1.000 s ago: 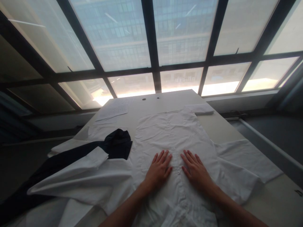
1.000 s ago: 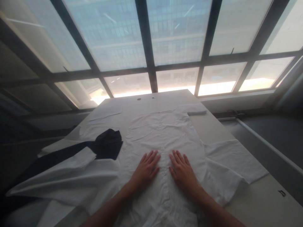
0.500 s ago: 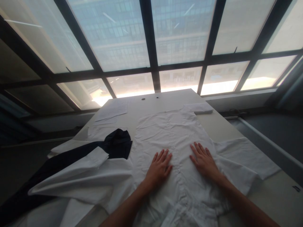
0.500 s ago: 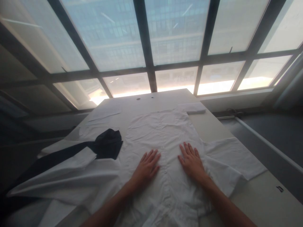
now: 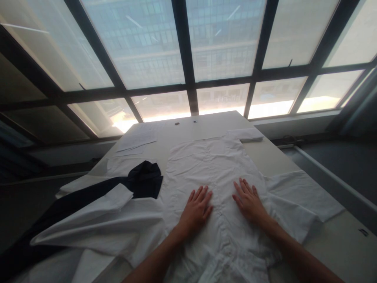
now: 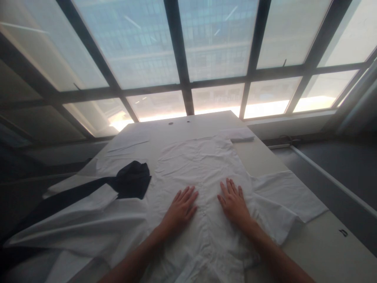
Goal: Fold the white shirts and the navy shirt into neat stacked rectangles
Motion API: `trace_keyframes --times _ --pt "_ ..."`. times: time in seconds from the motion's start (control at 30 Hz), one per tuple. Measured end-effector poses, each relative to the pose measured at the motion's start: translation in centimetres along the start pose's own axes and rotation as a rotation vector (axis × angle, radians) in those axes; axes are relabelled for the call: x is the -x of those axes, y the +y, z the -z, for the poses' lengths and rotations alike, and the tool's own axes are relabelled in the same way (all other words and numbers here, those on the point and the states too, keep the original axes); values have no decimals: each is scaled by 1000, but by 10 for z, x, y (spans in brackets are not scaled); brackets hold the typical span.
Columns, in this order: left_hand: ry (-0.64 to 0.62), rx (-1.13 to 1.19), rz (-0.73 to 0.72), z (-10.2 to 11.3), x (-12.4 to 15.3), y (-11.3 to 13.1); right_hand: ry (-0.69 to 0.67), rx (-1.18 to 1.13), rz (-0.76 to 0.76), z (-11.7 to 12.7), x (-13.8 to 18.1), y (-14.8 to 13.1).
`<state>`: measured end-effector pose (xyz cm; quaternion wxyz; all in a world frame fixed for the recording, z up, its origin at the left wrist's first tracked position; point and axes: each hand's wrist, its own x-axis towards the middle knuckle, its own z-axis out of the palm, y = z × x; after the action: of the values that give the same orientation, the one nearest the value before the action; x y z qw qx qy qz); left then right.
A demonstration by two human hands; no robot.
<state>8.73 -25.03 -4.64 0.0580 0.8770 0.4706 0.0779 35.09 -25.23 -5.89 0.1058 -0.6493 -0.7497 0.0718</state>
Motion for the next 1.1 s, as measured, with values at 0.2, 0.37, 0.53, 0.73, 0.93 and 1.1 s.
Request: trace_keyframes --times 0.2,0.37,0.53,0.73,0.93,1.1 --pt "17 -4 -7 -1 0 0 -77 -76 288 1 20 -34" --pt "16 -4 -10 -3 0 -1 -108 -60 271 -6 20 -34" --pt "11 -8 -8 -2 0 -1 -110 -59 230 -4 17 -30" --pt "11 -9 -10 -1 0 -1 -104 -68 235 -2 18 -32" --pt "-9 -4 -2 0 0 0 -66 -40 170 -4 15 -27" --pt "-19 2 3 1 0 0 -1 36 -55 -7 9 -14"
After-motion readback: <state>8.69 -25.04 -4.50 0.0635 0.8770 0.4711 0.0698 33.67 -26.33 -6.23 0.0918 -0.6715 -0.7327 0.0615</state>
